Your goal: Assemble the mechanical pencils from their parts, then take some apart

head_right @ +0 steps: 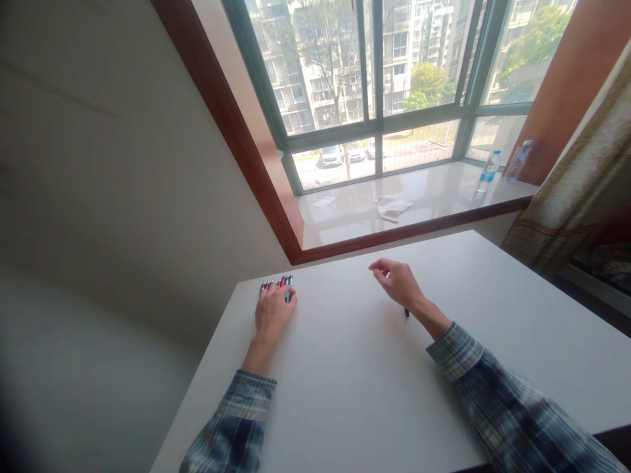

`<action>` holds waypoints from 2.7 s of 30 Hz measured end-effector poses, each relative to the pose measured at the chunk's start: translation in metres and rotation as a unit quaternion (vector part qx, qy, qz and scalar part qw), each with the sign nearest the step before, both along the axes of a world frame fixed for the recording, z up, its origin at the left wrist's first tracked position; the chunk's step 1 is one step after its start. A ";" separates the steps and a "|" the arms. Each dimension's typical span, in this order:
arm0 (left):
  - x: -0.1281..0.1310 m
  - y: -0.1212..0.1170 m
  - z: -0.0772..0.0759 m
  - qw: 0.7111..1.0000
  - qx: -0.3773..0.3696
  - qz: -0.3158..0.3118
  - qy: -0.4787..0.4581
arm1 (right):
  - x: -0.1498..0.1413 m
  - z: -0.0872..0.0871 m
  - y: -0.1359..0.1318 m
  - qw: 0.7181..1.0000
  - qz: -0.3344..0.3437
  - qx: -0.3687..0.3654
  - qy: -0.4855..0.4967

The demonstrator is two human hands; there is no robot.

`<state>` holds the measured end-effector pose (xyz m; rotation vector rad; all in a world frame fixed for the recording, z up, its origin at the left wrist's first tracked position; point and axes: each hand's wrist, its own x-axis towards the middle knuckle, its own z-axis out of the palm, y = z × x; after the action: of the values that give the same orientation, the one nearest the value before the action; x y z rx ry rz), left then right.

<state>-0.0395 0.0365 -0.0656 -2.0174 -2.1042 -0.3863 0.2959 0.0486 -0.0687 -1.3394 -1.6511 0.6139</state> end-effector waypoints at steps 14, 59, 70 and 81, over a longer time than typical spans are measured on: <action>0.020 -0.008 -0.008 0.988 0.042 -0.128 -0.080 | 0.063 -0.026 0.023 0.975 -0.091 -0.115 -0.170; 0.060 -0.024 -0.023 0.941 -0.014 -0.248 -0.230 | 0.055 -0.044 0.030 0.955 0.033 -0.037 -0.293; 0.058 -0.026 -0.021 0.936 -0.007 -0.257 -0.239 | 0.061 -0.043 0.030 0.973 0.059 -0.029 -0.223; 0.056 -0.024 -0.019 0.934 -0.010 -0.261 -0.245 | 0.066 -0.034 0.024 0.966 0.084 -0.036 -0.240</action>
<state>0.0162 0.0123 -0.0848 -2.7008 -1.7479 -1.0515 0.3619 0.0724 -0.1024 -1.4912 -2.1683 0.4706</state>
